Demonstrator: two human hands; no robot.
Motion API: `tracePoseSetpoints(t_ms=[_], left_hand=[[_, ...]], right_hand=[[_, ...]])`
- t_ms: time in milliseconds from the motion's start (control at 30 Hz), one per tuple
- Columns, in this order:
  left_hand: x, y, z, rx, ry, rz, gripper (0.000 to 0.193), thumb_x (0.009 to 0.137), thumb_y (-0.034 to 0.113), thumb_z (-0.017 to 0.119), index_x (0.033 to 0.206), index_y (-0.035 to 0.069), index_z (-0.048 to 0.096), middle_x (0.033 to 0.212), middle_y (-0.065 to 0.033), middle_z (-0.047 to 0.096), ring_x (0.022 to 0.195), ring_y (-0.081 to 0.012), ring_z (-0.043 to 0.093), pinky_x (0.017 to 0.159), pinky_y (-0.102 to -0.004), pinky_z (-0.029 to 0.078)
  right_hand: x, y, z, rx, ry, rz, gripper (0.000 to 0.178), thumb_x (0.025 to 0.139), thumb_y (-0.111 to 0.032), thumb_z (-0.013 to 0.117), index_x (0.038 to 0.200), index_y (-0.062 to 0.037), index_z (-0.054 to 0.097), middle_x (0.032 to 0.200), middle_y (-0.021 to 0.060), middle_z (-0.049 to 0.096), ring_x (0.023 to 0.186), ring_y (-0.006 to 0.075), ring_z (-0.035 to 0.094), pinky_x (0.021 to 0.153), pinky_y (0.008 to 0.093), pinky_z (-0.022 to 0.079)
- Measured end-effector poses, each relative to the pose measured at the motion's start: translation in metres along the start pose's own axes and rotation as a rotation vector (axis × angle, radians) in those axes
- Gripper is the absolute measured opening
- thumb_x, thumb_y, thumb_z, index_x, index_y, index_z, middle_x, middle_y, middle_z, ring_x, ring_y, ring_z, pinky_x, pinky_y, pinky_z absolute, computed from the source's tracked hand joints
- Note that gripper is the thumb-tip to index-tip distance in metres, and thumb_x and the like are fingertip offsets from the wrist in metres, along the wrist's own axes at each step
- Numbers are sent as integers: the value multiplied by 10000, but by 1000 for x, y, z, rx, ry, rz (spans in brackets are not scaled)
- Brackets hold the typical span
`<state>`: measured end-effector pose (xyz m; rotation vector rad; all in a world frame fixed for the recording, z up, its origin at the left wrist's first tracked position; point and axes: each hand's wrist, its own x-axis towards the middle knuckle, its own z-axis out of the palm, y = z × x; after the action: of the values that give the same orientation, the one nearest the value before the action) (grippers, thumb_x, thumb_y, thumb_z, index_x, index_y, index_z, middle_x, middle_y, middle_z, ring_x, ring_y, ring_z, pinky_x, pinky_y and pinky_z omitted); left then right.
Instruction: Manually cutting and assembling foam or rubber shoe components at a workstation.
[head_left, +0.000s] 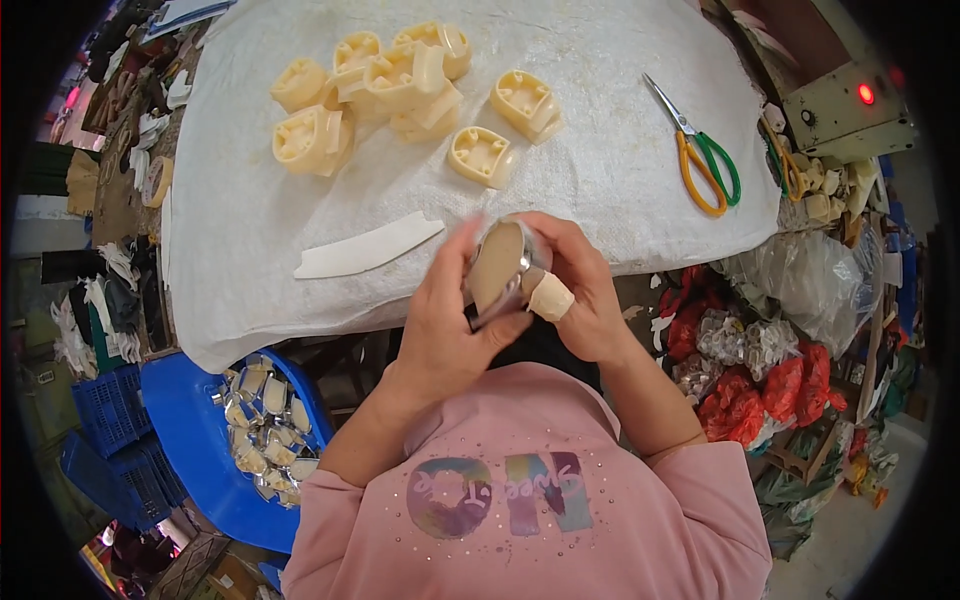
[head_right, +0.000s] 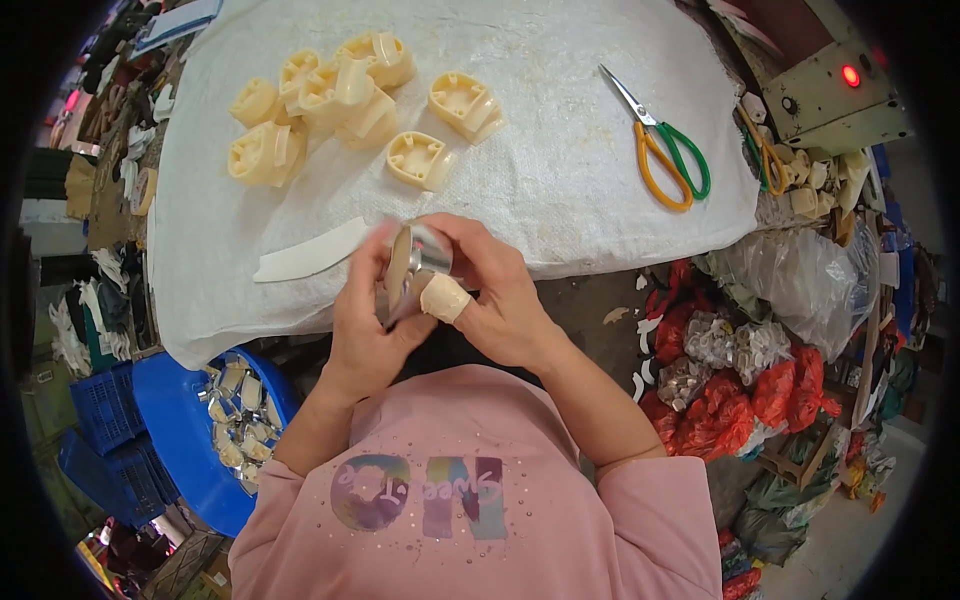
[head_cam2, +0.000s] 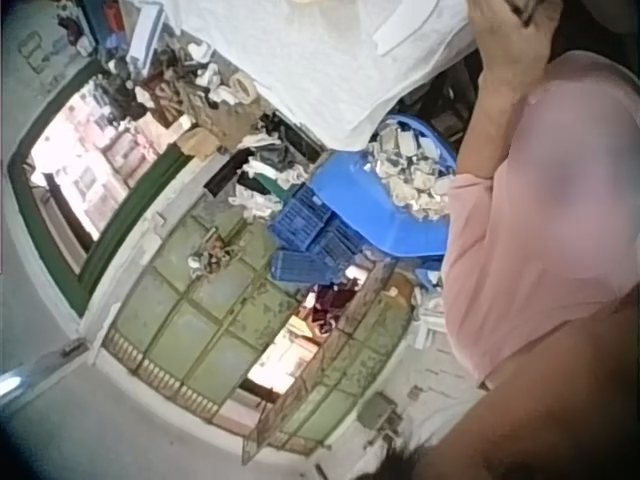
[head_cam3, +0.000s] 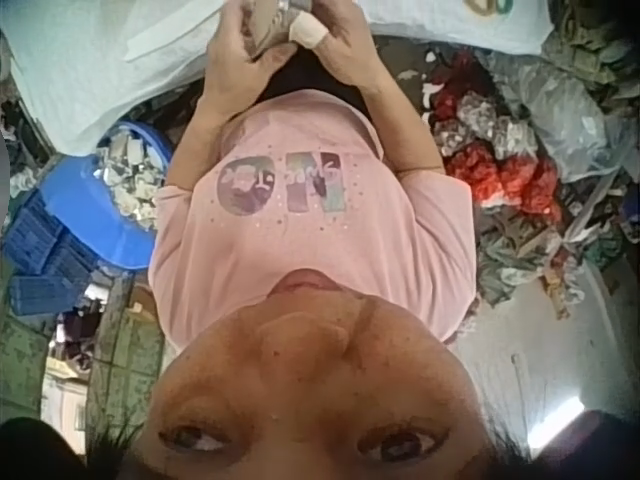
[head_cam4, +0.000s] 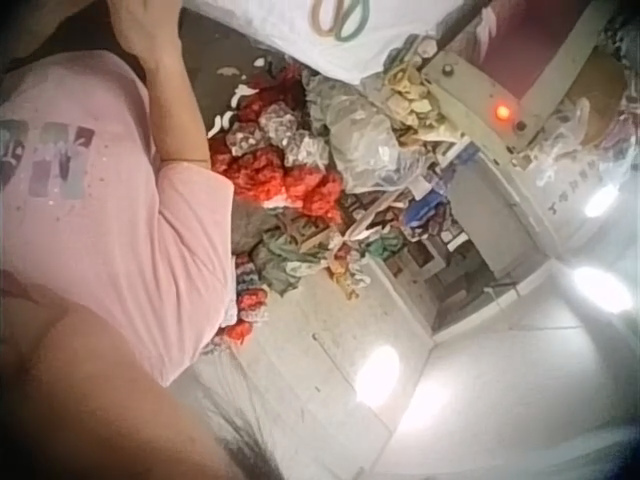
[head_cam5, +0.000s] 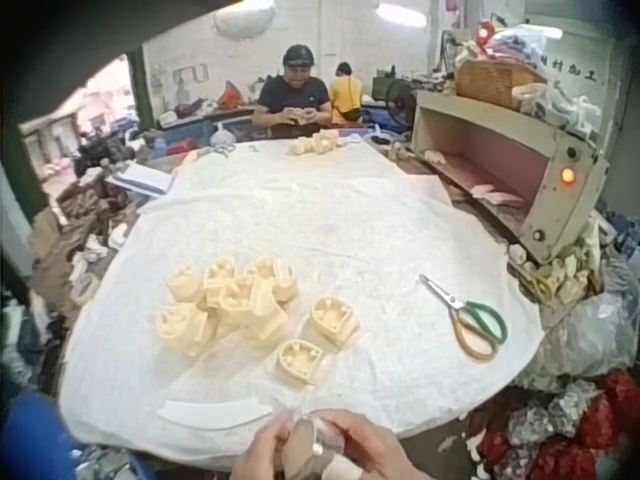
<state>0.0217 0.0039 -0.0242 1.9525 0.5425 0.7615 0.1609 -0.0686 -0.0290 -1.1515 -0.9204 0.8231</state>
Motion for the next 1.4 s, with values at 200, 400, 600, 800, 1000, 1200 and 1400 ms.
tracePoseSetpoints(t_ms=[200, 400, 600, 800, 1000, 1200, 1400], left_hand=[[8, 6, -19, 139, -37, -80, 605, 607, -7, 730, 1182, 24, 544, 1018, -92, 533, 903, -198, 559, 741, -284, 465], [12, 15, -20, 207, -76, 27, 550, 590, -17, 726, 1119, 46, 586, 840, -100, 517, 688, -238, 539, 583, -307, 451], [8, 5, -7, 166, -20, -21, 499, 559, 12, 759, 1016, 29, 560, 805, -98, 515, 667, -250, 550, 561, -336, 454], [9, 9, -1, 294, 56, 66, 482, 568, 51, 794, 958, 12, 514, 798, -93, 565, 676, -197, 623, 592, -281, 494], [1, 12, 17, 473, 167, 76, 499, 556, 66, 798, 954, 7, 503, 796, -123, 547, 662, -273, 605, 584, -340, 489], [11, 0, 19, 501, 255, 214, 559, 547, 96, 767, 1046, -13, 539, 745, -100, 512, 609, -276, 556, 499, -369, 456], [5, -7, 20, 525, 267, 249, 607, 538, 97, 775, 1109, -16, 601, 703, -78, 493, 564, -239, 514, 479, -344, 439]], right_hand=[[18, -4, -20, 157, -89, 314, 287, 927, -258, 554, 1062, -7, 588, 942, 57, 579, 823, 128, 578, 751, 285, 511], [29, -1, -38, -11, -417, 242, 225, 908, -244, 586, 873, -22, 586, 833, 15, 604, 788, 95, 578, 647, 287, 493], [19, -8, -23, -595, -291, -60, 237, 943, -248, 532, 884, -36, 619, 842, 4, 639, 760, 108, 599, 643, 279, 484], [11, -5, -30, 171, -228, 347, 215, 949, -190, 510, 1046, -27, 610, 786, 7, 622, 699, 105, 576, 616, 266, 477], [2, 4, -14, -307, -116, 75, 239, 963, -181, 463, 1081, -26, 602, 892, 75, 644, 739, 155, 612, 663, 287, 495], [-5, 23, -5, 92, 56, 237, 298, 979, -253, 457, 1157, -47, 578, 941, 82, 625, 863, 141, 588, 742, 288, 483], [-9, 6, -1, 162, 21, 337, 344, 979, -201, 429, 1270, -34, 504, 1050, 106, 578, 941, 162, 558, 820, 283, 464]])
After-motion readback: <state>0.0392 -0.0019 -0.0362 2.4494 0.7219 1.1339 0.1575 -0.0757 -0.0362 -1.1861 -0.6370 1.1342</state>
